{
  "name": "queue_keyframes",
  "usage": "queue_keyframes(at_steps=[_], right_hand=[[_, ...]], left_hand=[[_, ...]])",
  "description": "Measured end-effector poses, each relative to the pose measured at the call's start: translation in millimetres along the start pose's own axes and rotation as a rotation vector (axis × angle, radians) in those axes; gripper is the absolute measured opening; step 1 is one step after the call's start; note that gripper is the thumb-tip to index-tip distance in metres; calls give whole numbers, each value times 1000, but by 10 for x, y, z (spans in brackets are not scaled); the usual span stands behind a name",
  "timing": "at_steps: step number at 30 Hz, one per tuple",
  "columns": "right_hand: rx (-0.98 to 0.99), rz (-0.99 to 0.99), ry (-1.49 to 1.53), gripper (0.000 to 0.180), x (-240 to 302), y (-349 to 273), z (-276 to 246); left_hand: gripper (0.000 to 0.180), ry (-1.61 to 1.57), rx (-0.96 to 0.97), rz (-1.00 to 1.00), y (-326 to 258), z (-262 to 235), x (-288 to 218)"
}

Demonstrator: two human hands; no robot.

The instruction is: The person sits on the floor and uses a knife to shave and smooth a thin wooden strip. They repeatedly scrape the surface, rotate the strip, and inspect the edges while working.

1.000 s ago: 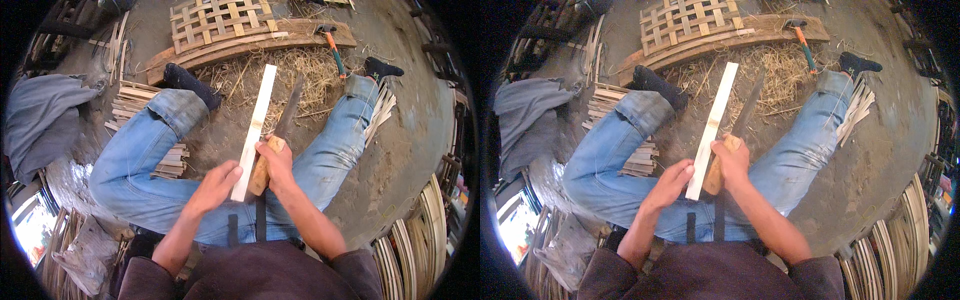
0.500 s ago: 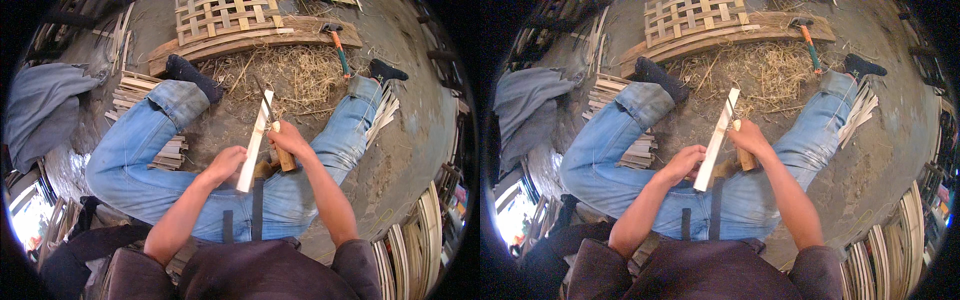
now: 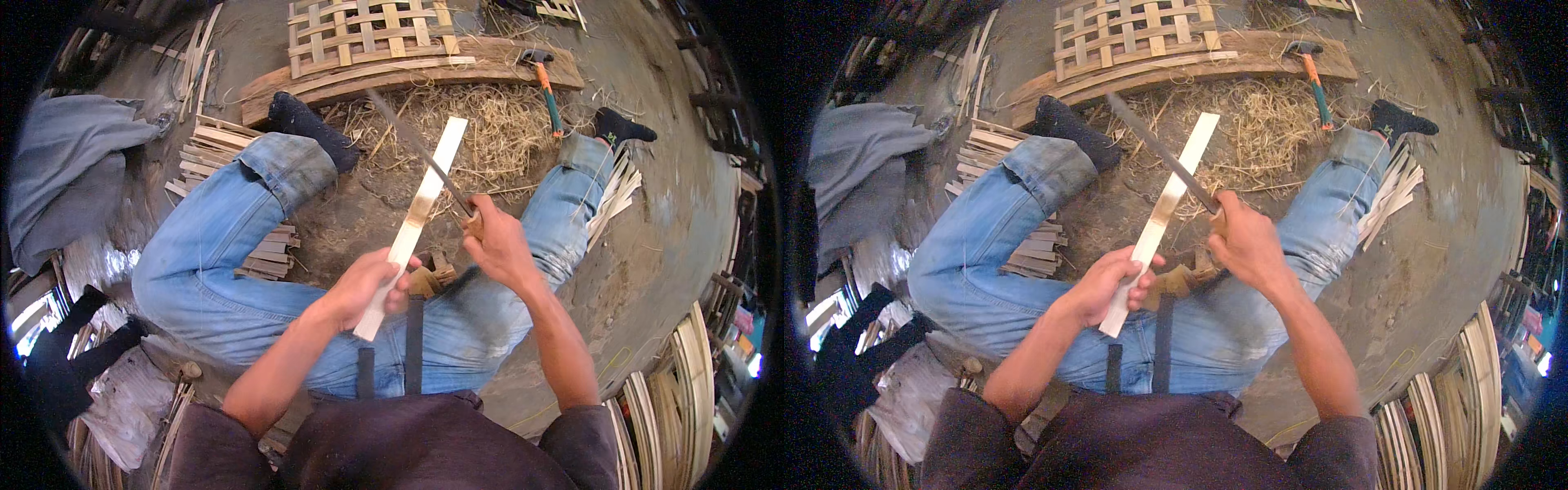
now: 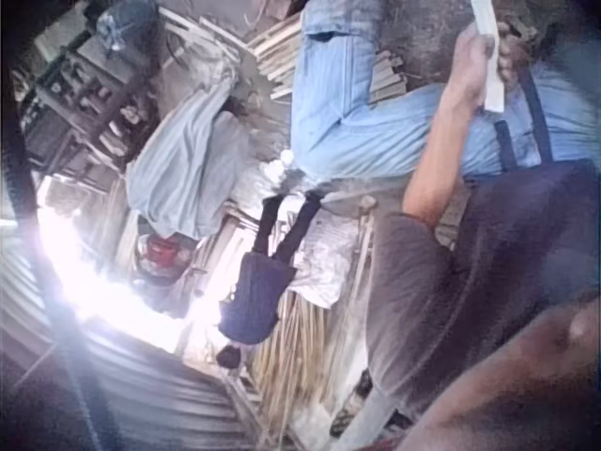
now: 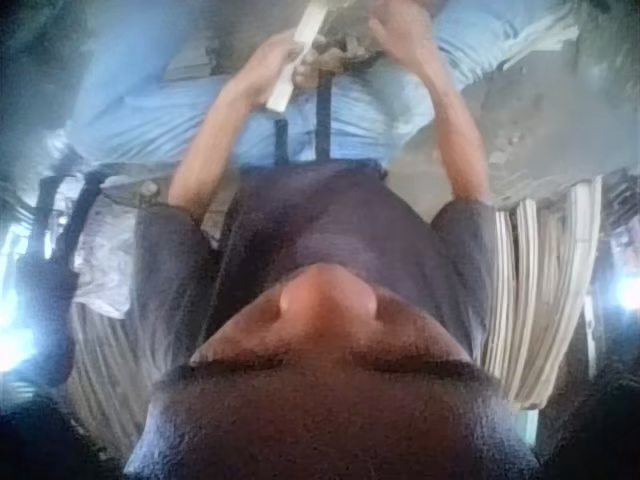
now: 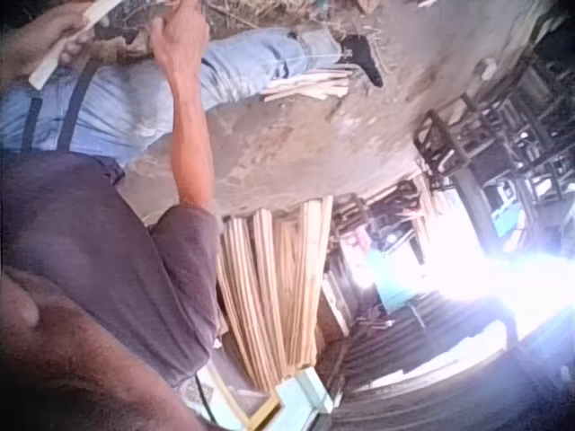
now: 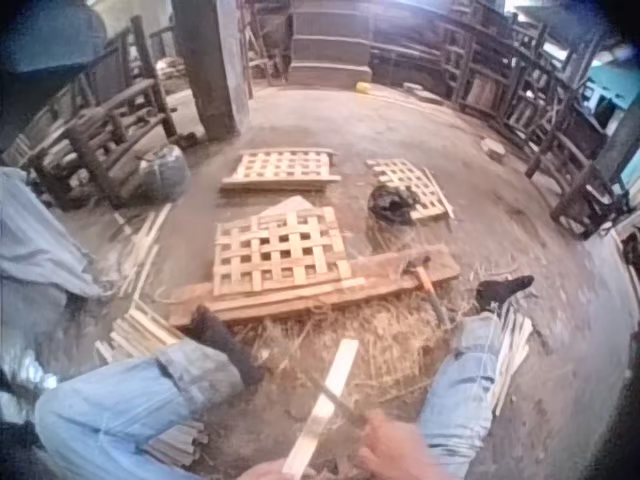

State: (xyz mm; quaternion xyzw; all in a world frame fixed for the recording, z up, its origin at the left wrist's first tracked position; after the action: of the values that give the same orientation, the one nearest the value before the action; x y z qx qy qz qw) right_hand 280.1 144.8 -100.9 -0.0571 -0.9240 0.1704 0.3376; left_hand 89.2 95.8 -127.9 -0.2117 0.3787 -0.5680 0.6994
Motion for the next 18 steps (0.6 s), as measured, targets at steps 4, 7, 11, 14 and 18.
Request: queue_keyframes(at_steps=[4,7,11,14,18], right_hand=[[129,-27,-284,34,37,-152,211],[231,-259,-285,28,481,-475,207],[255,-202,-313,29,406,-439,249],[246,-160,-338,29,394,-392,227],[206,-57,-330,28,271,-328,190]], left_hand=[[28,158,-103,92,-247,8,-114],[27,179,-140,139,-338,-37,-44],[26,112,-122,161,-297,-57,16],[27,86,-128,173,-251,-16,-33],[29,38,-168,101,-373,76,-86]])
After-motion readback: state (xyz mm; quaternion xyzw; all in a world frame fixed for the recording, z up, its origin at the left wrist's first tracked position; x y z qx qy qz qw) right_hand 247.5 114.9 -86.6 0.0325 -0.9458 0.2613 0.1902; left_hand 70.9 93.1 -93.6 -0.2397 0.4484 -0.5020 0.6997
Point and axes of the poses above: each hand's wrist, its own y-axis towards the middle knuckle, its own z-axis out of the palm, x = y × z, the point moved 8 cm from there along y, towards the middle knuckle, and after that the axes turned 3 degrees about z, right-handed, at the moved point
